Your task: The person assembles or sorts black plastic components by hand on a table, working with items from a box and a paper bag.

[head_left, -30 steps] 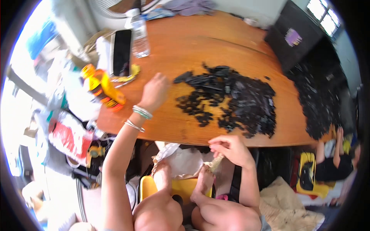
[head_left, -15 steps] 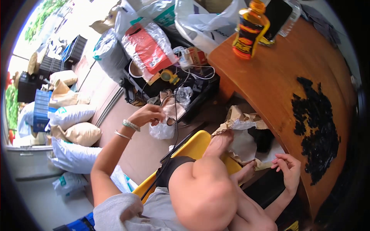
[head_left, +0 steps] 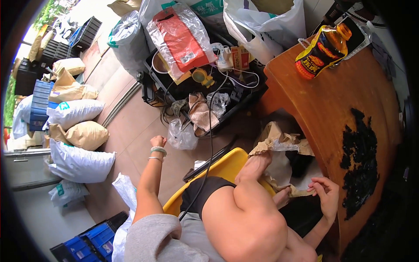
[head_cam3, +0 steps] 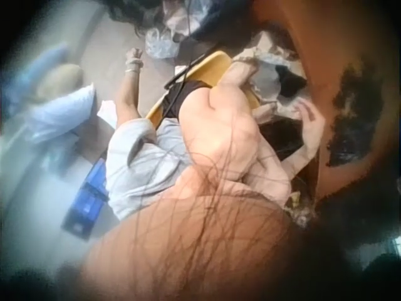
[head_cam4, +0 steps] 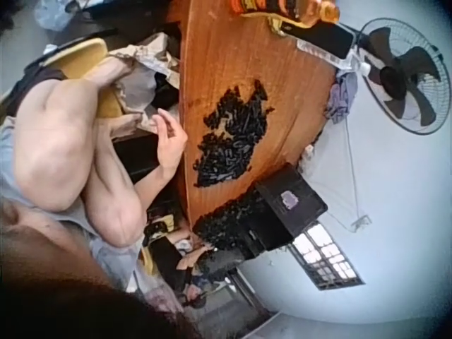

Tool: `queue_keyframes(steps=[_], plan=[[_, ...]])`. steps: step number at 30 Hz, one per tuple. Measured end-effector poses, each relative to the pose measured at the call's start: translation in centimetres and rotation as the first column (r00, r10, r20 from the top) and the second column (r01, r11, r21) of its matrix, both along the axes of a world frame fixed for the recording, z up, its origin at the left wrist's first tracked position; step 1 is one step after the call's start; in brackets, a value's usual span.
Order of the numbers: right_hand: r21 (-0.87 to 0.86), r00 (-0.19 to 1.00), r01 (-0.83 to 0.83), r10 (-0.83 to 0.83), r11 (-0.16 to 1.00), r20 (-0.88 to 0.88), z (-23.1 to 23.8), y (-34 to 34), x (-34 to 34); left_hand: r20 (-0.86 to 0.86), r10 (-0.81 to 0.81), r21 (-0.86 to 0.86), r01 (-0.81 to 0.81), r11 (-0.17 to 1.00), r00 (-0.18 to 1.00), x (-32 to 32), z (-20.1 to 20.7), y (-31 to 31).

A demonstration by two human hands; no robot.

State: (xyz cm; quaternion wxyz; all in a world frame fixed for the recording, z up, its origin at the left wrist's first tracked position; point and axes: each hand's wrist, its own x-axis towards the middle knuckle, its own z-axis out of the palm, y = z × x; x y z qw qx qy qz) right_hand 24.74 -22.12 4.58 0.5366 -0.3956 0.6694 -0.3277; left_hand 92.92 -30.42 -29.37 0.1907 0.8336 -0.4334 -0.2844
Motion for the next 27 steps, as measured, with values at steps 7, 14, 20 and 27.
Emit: queue_keyframes(steps=[7, 14, 20, 27], plan=[[0.039, 0.996, 0.035, -0.032, 0.999, -0.081, 0.8, 1.0, -0.3, -0.404, 0.267, -0.408, -0.433, 0.803, 0.875, -13.1, 9.2, -7.5], [0.03, 0.999, 0.005, -0.006, 1.0, 0.042, -2.0, 0.8, -0.2, 0.151, -0.512, -0.775, 0.423, 0.469, 0.846, -31.1, 27.3, -10.3], [-0.218, 0.936, 0.232, -0.279, 0.948, -0.214, -1.0, 2.7, -2.7, 0.487, -0.873, -0.684, 0.63, -0.368, 0.019, -52.5, 34.9, -11.0], [-0.703, 0.455, 0.18, -0.691, 0.689, -0.561, -2.4, -0.3, -8.6, 0.535, -0.844, -0.54, 0.753, -0.377, -0.039, -72.4, 31.7, -16.0]])
